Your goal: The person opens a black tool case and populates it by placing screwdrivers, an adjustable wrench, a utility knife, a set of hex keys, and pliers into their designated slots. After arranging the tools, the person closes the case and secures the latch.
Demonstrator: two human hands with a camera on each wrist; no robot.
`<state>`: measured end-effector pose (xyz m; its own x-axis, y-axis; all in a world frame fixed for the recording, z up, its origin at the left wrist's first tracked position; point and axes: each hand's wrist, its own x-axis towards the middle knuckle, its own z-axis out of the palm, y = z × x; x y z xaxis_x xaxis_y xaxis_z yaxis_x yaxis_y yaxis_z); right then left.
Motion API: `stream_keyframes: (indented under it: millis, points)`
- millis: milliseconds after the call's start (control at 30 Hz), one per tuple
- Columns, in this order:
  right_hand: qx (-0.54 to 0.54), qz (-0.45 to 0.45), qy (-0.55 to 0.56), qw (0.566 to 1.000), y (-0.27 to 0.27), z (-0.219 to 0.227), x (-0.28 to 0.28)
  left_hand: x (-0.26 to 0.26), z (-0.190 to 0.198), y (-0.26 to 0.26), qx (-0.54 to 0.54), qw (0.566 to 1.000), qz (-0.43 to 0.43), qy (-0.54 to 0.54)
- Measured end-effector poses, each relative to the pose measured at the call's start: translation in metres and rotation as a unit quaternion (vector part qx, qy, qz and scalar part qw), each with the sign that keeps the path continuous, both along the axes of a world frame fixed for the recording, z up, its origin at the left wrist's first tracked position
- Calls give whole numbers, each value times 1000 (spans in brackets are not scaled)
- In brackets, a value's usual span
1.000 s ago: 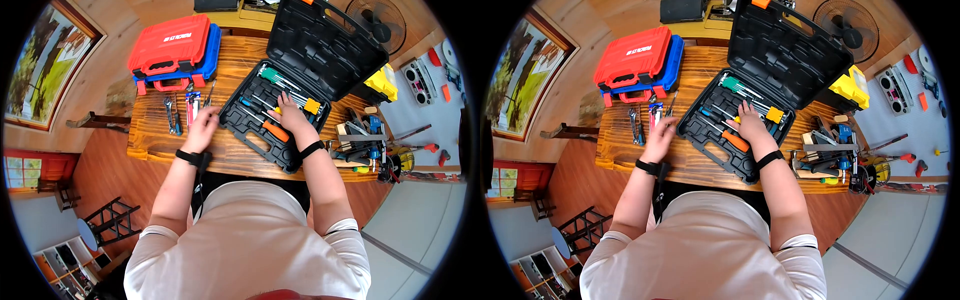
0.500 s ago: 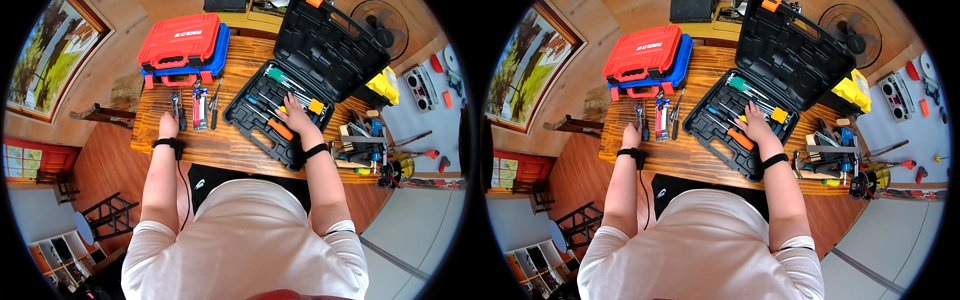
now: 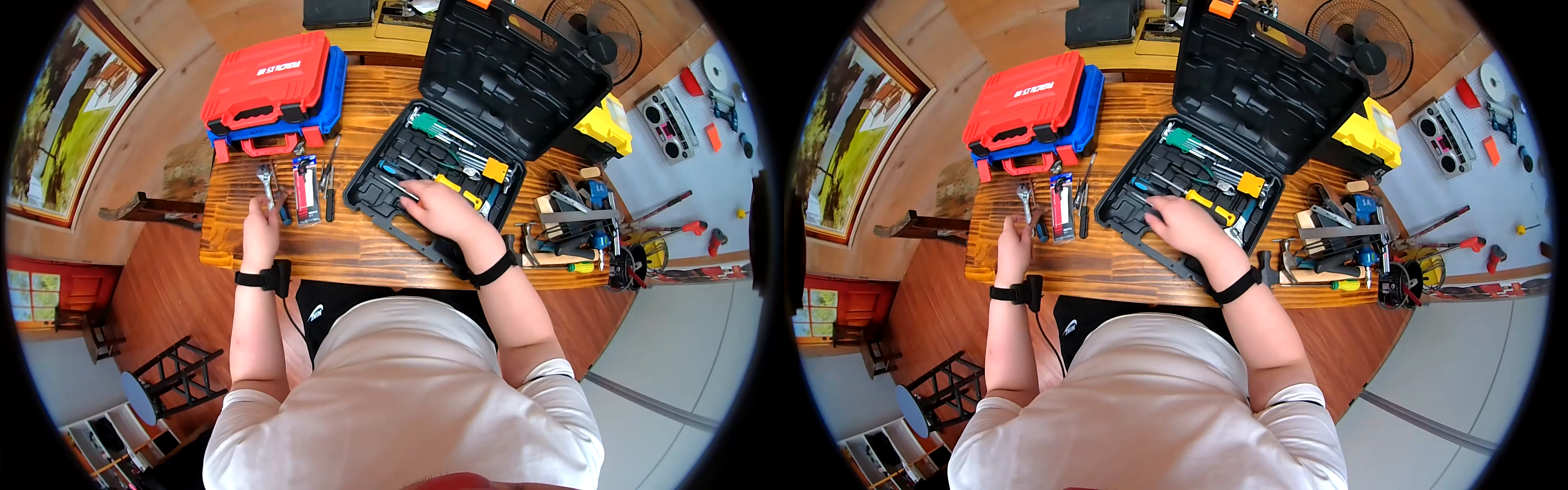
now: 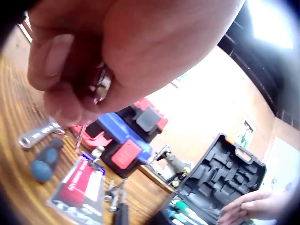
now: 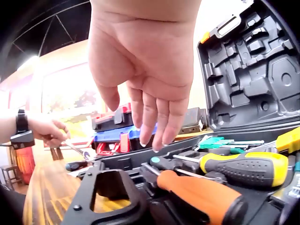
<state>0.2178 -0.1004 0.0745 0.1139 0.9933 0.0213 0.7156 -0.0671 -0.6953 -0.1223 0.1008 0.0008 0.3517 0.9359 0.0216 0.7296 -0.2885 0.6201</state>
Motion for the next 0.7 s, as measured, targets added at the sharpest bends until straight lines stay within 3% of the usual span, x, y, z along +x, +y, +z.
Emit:
stream_keyframes:
  millis: [67,100,167,233,300,367,433,533,567,600,633,700]
  points:
    - [18,34,55,998,5,2,-16,32,49,-31,-54,988,-24,-142]
    - [25,61,93,993,8,-1,-22,40,44,-33,-123,971,-40,-200]
    - [-29,104,159,981,13,6,-32,68,69,-57,-245,917,-67,-307]
    - [-20,118,184,976,17,1,-38,91,60,-68,-272,900,-118,-320]
    - [77,141,150,976,20,-16,-40,116,64,-88,-259,904,-158,-301]
    - [91,103,122,983,18,-14,-39,138,60,-95,-205,907,-207,-303]
    - [78,26,-14,997,17,-11,-32,147,76,-99,-231,917,-227,-232]
    - [131,-40,-29,990,25,-32,-7,159,56,-85,-149,933,-231,-231]
    - [145,-69,-54,986,27,-32,1,161,49,-76,-29,943,-272,-191]
    - [58,-89,-29,994,30,-30,11,163,43,-69,93,936,-307,-148]
    - [18,-86,-3,996,33,-26,19,164,43,-66,93,935,-307,-149]
    - [-150,-139,99,974,34,-22,24,162,41,-62,126,926,-356,-18]
